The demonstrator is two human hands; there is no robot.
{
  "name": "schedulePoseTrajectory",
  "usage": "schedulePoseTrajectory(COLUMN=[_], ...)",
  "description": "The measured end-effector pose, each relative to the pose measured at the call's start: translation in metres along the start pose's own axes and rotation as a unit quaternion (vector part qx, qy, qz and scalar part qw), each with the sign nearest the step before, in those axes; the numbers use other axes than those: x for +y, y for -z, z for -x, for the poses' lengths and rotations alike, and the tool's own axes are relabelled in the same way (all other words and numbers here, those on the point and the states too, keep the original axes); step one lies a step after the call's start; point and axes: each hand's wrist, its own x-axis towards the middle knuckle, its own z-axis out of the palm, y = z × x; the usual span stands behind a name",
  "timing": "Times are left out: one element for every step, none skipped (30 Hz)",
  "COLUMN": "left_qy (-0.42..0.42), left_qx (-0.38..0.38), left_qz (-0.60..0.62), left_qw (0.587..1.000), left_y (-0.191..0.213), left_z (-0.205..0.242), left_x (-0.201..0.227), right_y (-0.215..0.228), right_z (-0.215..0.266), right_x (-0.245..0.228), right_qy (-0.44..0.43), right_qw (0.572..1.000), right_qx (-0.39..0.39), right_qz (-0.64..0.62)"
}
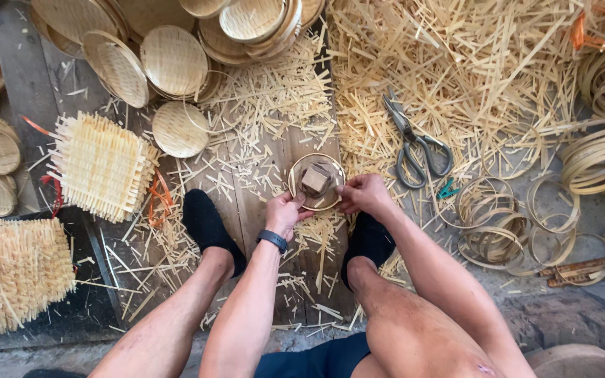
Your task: The person weaves bamboo strips into a small basket, using shears to trim the ends and a small wooden mold to shape the base.
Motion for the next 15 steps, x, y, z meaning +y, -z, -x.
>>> schedulePoseTrajectory(left_qy=[-0.078,-0.154,-0.217,-0.278,-0.338,-0.348,-0.359,-0.368,-0.357,-0.346,-0.333,-0.339,-0.345,-0.351,-0.356], left_qx=[0.005,0.012,0.007,0.001,-0.002,-0.021,-0.041,-0.061,-0.028,0.006,0.041,0.031,0.024,0.016,0.017], left_qz=[-0.108,-0.215,-0.252,-0.288,-0.322,-0.255,-0.188,-0.119,-0.131,-0.142,-0.152,-0.16,-0.169,-0.178,-0.163], left_qw=[0.991,0.964,0.943,0.916,0.884,0.902,0.914,0.92,0.924,0.927,0.93,0.926,0.923,0.919,0.92], left_y=[0.005,0.008,0.009,0.01,0.011,0.005,-0.007,-0.018,-0.028,-0.037,-0.04,-0.037,-0.033,-0.029,-0.024], left_z=[0.007,0.013,0.02,0.027,0.032,0.037,0.04,0.043,0.045,0.046,0.045,0.043,0.04,0.034,0.024], left_x=[0.008,0.017,0.024,0.032,0.039,0.043,0.046,0.048,0.049,0.049,0.05,0.05,0.049,0.047,0.045], right_y=[0.004,0.005,0.005,0.004,0.001,-0.004,-0.009,-0.015,-0.02,-0.023,-0.024,-0.023,-0.022,-0.021,-0.019], right_z=[0.008,0.015,0.022,0.029,0.032,0.036,0.037,0.04,0.04,0.041,0.042,0.042,0.042,0.039,0.036], right_x=[-0.007,-0.014,-0.018,-0.021,-0.024,-0.027,-0.03,-0.032,-0.032,-0.032,-0.031,-0.03,-0.029,-0.029,-0.027], right_qy=[0.02,0.059,0.095,0.129,0.174,0.217,0.26,0.258,0.258,0.257,0.267,0.276,0.286,0.276,0.264], right_qw=[0.995,0.998,0.995,0.986,0.985,0.972,0.947,0.946,0.944,0.942,0.942,0.942,0.941,0.946,0.95], right_qx=[0.018,0.005,-0.009,-0.024,0.007,0.037,0.07,0.079,0.09,0.1,0.099,0.098,0.095,0.089,0.084], right_qz=[0.099,0.032,-0.034,-0.099,-0.007,0.084,0.174,0.179,0.186,0.192,0.179,0.166,0.153,0.148,0.142])
